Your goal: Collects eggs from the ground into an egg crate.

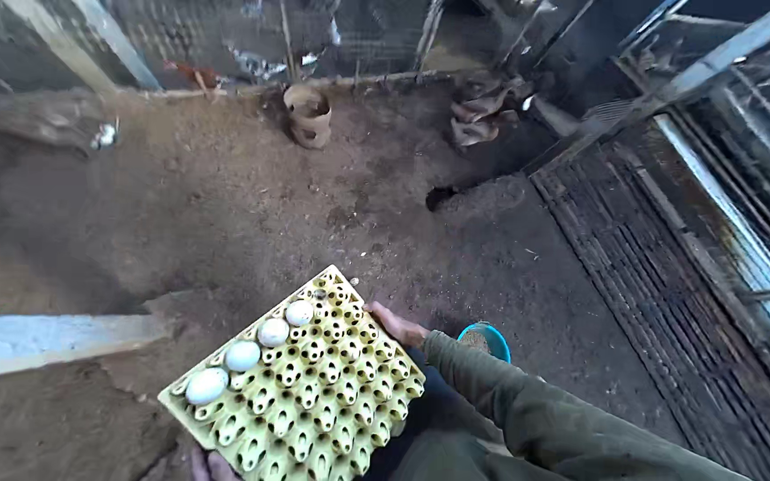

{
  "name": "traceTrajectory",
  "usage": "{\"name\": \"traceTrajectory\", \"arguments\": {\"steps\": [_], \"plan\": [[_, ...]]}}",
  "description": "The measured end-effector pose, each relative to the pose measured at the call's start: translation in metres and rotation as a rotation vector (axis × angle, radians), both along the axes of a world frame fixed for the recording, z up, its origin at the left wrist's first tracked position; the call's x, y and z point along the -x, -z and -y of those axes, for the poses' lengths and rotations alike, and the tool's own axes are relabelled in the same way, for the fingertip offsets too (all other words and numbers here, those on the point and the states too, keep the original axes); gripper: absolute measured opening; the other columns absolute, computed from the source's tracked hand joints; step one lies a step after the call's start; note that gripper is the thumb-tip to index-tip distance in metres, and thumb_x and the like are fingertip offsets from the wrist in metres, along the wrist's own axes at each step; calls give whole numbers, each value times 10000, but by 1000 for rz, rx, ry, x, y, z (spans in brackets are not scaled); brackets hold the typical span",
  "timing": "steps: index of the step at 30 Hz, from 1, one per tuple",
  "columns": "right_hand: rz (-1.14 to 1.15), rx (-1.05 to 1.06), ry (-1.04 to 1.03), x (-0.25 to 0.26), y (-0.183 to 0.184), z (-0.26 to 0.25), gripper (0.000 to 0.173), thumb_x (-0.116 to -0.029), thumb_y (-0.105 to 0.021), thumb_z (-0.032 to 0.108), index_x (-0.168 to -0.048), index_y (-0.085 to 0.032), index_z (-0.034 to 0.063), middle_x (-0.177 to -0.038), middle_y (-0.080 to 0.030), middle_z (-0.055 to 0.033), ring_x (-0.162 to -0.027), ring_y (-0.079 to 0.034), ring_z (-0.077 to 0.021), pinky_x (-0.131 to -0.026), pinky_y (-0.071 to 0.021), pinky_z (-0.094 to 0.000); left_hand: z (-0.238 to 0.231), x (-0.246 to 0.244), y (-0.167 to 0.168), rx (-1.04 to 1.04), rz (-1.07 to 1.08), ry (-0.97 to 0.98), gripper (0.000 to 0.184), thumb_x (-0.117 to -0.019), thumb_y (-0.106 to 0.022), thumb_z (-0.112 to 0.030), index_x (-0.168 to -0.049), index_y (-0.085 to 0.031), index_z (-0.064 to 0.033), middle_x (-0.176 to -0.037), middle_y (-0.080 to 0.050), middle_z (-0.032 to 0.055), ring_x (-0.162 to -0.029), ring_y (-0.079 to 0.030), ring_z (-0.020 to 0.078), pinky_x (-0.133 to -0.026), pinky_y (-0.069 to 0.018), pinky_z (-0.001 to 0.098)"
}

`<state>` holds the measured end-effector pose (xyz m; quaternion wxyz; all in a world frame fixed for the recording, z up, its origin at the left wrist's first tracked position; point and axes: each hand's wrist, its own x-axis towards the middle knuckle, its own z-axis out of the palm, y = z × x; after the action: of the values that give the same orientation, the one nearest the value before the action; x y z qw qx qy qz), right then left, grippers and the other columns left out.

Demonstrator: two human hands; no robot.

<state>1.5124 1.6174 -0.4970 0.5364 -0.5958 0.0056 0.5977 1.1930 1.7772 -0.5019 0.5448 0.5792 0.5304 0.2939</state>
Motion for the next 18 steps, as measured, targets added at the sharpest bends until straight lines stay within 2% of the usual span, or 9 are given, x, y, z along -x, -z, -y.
{"name": "traceTrajectory", "arguments": {"steps": [3, 7, 11, 14, 16, 18], "plan": [[83, 92, -49, 0, 56, -51, 625, -1111, -152, 483, -1500, -448, 92, -1290, -643, -94, -1112, -644, -115, -948, -554, -343, -36, -5, 67, 45, -89, -52, 546, -1089, -358, -194, -1558, -287, 76, -1605, -349, 236, -1462, -409, 169, -1201, -335, 284], [96, 227, -112, -6, 176, -96, 656, -1109, -139, 505, -1553, -393, 95, -1456, -554, -135, -1283, -572, -146, -1069, -494, -377, -71, -21, 176, 157, -118, -105, 532, -1087, -374, -170, -1557, -296, 67, -1602, -369, 212, -1452, -423, 155, -1205, -343, 287], [60, 271, -143, -28, 345, -118, 705, -1096, -135, 545, -1526, -439, 75, -1417, -592, -155, -1265, -600, -186, -1060, -513, -423, -90, -47, 307, 274, -212, -169, 521, -1093, -368, -185, -1561, -317, 40, -1615, -356, 190, -1457, -412, 146, -1202, -341, 292], [57, 330, -125, -40, 459, -104, 734, -1091, -139, 560, -1483, -481, 42, -1355, -619, -189, -1212, -625, -225, -1024, -526, -450, -89, -65, 409, 352, -246, -167, 508, -1103, -352, -182, -1562, -320, 34, -1623, -349, 178, -1459, -411, 145, -1200, -343, 295], [49, 347, -121, -51, 518, -93, 774, -1076, -104, 589, -1487, -466, 43, -1322, -629, -191, -1169, -642, -224, -991, -545, -440, -87, -76, 473, 377, -231, -147, 507, -1099, -353, -178, -1555, -326, 43, -1615, -360, 182, -1446, -426, 139, -1190, -356, 288], [50, 395, -93, -61, 567, -83, 786, -1078, -96, 591, -1433, -518, 31, -1246, -659, -194, -1105, -662, -232, -944, -560, -441, -86, -90, 524, 411, -225, -127, 498, -1102, -362, -182, -1550, -339, 35, -1589, -400, 176, -1411, -463, 123, -1168, -384, 280]]}}
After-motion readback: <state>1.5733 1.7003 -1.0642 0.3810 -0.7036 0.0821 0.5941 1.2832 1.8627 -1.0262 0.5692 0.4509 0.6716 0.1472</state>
